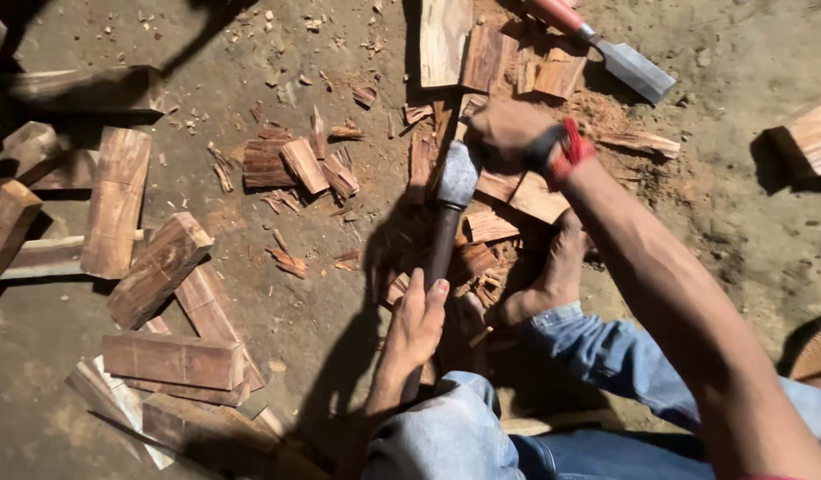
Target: The person sits on the ground and uses a hammer and chisel to split small pieces of wood. They hold the wood with one hand and strike the chisel with the hammer to separate the pieces.
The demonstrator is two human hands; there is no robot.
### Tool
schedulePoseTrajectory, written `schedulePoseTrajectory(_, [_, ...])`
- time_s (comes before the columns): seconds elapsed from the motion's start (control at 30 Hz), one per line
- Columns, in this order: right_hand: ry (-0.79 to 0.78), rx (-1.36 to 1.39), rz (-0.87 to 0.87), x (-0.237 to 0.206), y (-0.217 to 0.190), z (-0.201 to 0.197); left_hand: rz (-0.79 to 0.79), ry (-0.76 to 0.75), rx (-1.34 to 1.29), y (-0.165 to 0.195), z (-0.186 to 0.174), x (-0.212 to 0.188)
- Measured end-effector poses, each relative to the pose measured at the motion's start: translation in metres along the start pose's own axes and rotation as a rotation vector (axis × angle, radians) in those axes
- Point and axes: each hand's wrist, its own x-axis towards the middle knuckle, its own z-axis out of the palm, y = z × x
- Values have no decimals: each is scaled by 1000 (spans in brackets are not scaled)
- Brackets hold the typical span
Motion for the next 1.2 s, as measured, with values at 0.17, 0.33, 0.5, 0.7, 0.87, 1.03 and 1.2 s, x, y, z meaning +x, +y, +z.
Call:
schedulePoseTrajectory(0.17, [358,466,-76,-54,38,15,-447,-149,-498,3,-7,-3])
schedulePoseTrajectory(0.33, [512,392,157,-69,36,27,-557,-152,-591,16,-14,5])
schedulePoseTrajectory(0.5, [473,522,5,1,-9,15,-538,-182,-548,29,-11,10])
schedulePoseTrajectory(0.7, [402,248,-17,55,-64,13,-544,-190,-524,28,-5,2])
schedulePoseTrajectory(0.87, [52,827,-244,19,-28,6,-419,-208,-558,15,2,-5])
schedulePoseTrajectory(1.03, [882,908,6,-42,-58,75,-449,-193,-627,9,2,-4])
schedulePoseTrajectory(1.2, [1200,1885,154,-63,-116,147,-516,-184,-605,12,-11,4])
